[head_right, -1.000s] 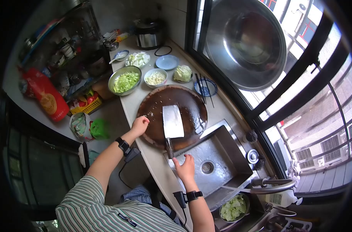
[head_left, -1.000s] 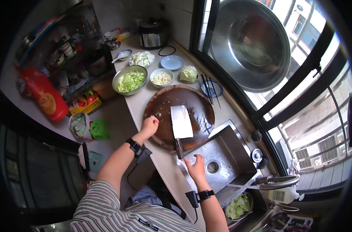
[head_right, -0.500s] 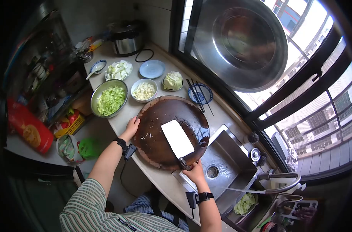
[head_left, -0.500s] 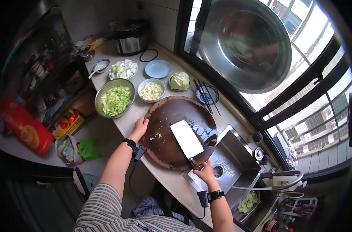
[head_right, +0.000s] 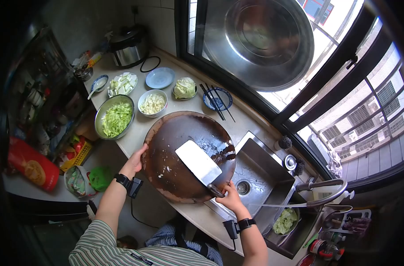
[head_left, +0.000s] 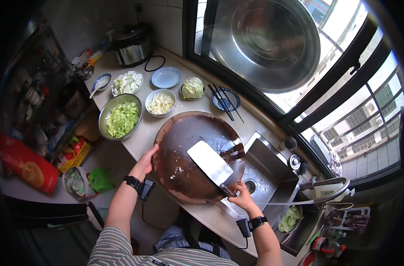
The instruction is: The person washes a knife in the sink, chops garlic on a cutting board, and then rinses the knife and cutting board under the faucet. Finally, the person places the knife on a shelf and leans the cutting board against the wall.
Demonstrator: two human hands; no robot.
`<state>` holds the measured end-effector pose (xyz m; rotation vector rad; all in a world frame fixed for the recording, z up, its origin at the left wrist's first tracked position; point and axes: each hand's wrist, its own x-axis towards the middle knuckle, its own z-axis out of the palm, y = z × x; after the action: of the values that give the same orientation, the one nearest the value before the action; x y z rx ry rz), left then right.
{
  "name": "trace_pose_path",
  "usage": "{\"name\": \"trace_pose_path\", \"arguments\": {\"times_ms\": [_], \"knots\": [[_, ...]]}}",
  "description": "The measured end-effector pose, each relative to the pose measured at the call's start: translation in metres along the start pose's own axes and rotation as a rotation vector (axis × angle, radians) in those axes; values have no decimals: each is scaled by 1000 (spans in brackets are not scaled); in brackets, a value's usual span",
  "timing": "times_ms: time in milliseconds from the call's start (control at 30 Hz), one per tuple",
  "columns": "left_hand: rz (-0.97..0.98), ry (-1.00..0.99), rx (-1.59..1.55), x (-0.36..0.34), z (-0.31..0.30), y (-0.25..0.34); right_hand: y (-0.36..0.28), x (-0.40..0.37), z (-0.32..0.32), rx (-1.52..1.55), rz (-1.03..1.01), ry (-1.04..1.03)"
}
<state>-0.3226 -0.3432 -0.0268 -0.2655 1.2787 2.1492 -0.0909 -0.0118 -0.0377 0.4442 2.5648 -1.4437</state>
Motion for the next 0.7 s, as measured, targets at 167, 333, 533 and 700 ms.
{"name": "trace_pose_path", "arguments": {"times_ms": [167,333,533,700], "knots": [[-286,-219,-14,-33,9,-9,21,-29,-15,-100,-202,9],[-126,-200,35,-90,56,-27,11,-76,-19,-305,-96,-67],[45,-234,94,-122,132,-72,8,-138,-10,-196,78,87],[130,-263,176,-113,192,-105,31,-172,-38,-156,133,389]]}}
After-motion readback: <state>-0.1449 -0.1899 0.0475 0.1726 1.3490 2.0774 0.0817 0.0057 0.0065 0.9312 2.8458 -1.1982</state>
